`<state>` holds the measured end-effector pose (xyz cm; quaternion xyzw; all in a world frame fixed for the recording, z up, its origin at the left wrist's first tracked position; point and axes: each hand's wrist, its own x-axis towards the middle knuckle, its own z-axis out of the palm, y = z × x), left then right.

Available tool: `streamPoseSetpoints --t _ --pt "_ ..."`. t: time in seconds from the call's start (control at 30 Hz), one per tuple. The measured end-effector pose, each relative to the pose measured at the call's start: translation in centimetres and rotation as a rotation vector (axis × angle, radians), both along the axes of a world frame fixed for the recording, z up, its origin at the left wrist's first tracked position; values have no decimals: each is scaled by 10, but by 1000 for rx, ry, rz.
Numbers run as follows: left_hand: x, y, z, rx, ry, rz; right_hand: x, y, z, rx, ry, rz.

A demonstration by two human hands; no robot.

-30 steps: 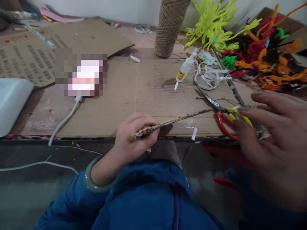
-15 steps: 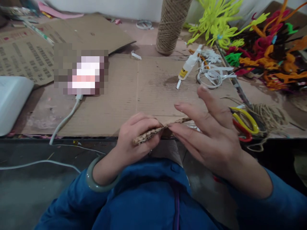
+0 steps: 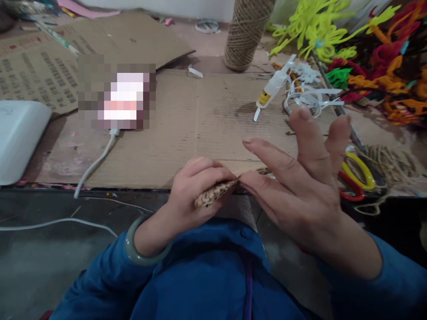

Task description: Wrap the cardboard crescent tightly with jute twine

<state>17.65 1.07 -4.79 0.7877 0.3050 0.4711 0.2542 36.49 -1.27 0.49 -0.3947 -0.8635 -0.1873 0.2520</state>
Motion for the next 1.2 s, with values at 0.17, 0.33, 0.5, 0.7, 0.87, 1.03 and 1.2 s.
streamPoseSetpoints --t 0.17,0.33,0.5,0.7,0.87,1.03,1.2 --pt "0 -1 -1 -9 -6 4 -1 -1 2 -49 -13 -23" --pt "1 -1 -3 -17 -22 6 -1 1 2 -32 -16 -10" --pt "0 -1 -1 -5 -6 -8 -1 0 2 -38 -9 0" --pt "-2 1 4 11 31 -23 -1 -1 1 -30 -75 6" --pt "-2 2 5 -11 14 -32 0 -1 1 -17 -88 22" --pt "-1 1 1 -16 -6 -34 0 -1 2 -25 -63 18" --pt "0 0 -3 16 -39 -1 -3 -3 -6 -26 56 2"
